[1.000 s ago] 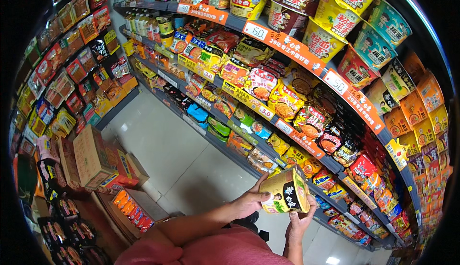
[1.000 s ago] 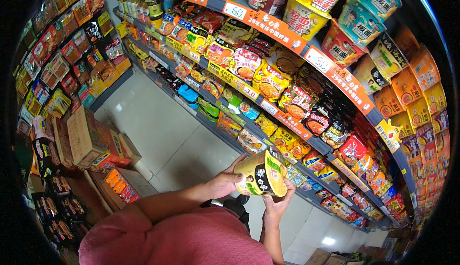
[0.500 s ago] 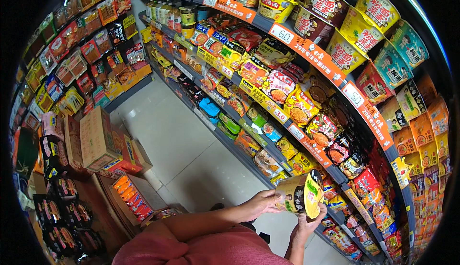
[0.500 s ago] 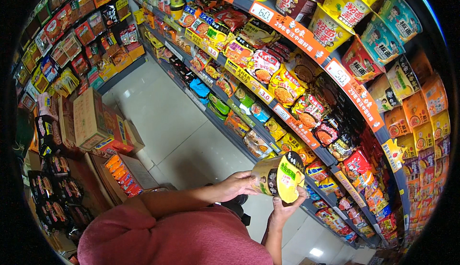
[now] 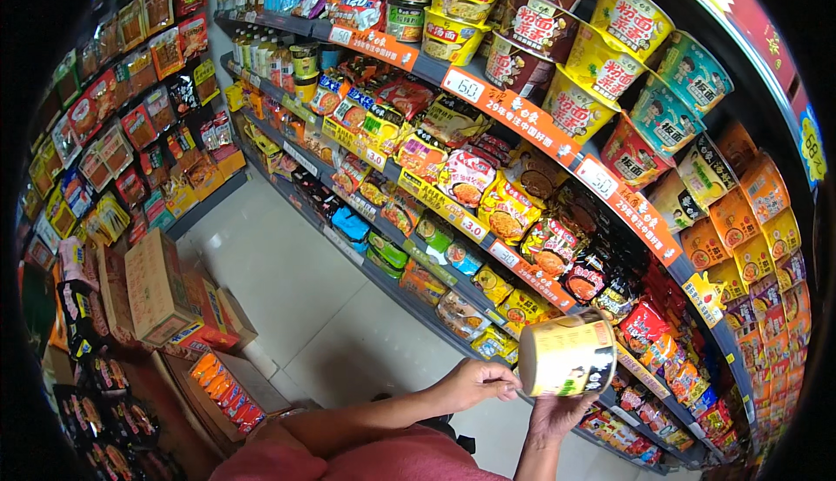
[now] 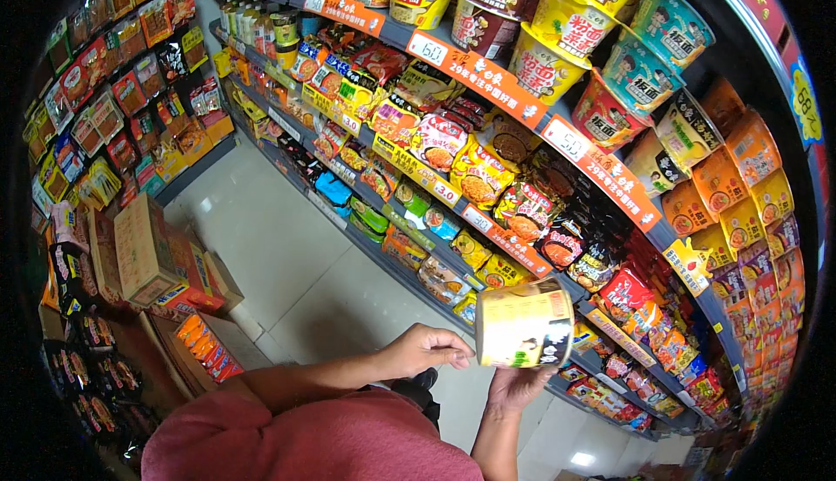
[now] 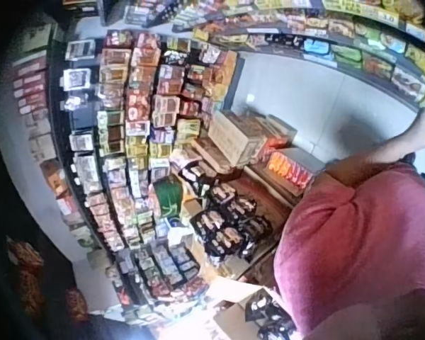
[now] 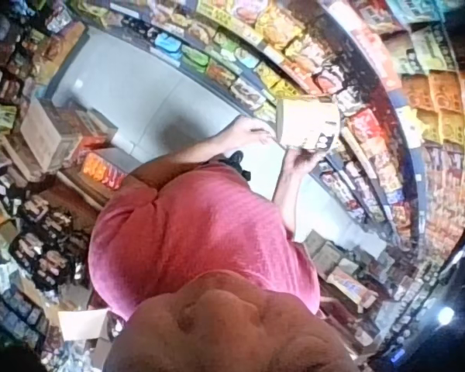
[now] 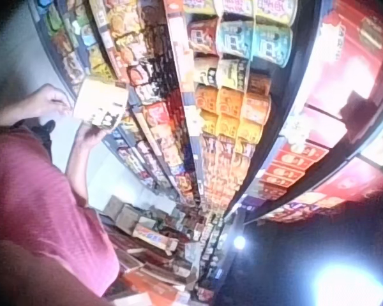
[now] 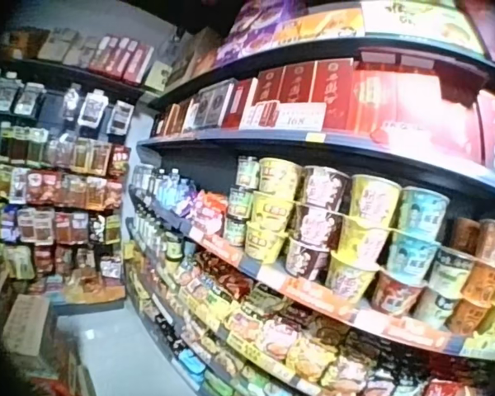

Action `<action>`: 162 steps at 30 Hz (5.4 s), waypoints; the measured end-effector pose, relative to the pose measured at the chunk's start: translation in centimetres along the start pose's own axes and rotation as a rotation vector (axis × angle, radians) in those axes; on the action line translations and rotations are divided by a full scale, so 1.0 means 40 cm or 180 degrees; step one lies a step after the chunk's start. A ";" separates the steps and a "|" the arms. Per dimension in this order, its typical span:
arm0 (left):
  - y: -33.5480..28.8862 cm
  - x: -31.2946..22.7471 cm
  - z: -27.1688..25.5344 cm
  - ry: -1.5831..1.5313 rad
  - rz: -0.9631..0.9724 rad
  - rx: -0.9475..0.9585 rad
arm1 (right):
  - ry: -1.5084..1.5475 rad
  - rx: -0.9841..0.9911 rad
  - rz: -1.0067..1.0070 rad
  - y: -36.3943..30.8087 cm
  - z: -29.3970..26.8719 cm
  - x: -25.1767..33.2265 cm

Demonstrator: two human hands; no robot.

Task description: The person organizes instant noodle products on store shelves. They pick up noodle cups and packets, inspect them, and place them back in aligned rows across multiple shelves.

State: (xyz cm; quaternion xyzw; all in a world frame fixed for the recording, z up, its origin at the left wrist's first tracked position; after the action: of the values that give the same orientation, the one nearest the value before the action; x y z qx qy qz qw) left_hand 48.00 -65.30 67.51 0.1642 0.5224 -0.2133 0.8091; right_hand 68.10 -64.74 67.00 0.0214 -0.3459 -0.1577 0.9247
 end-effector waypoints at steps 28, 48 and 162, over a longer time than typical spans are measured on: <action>0.149 0.075 -0.006 0.0407 -0.0255 -0.0903 | -0.1083 0.0697 -0.2657 0.565 0.309 0.835; 0.123 0.096 0.003 0.0785 -0.0011 -0.1751 | -0.4205 -0.0405 -0.5190 1.049 0.548 0.672; -1.384 -0.468 -2.179 -0.0252 -0.0090 -0.5475 | -0.6369 0.5232 0.2941 0.098 0.688 -2.039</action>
State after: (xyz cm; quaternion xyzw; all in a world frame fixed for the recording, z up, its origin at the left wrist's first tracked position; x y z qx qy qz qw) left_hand -54.99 -66.79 47.38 -0.5199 0.4758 0.2410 0.6672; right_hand -6.59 -34.12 36.89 0.3198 -0.8270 0.4616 -0.0273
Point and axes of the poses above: each hand's wrist, its own y-axis towards the middle knuckle, its own z-axis out of the palm, x = y × z, the point moved 3 cm from there along y, towards the middle knuckle, and after that the axes turned 1 degree about -y, right-handed, at the moved point
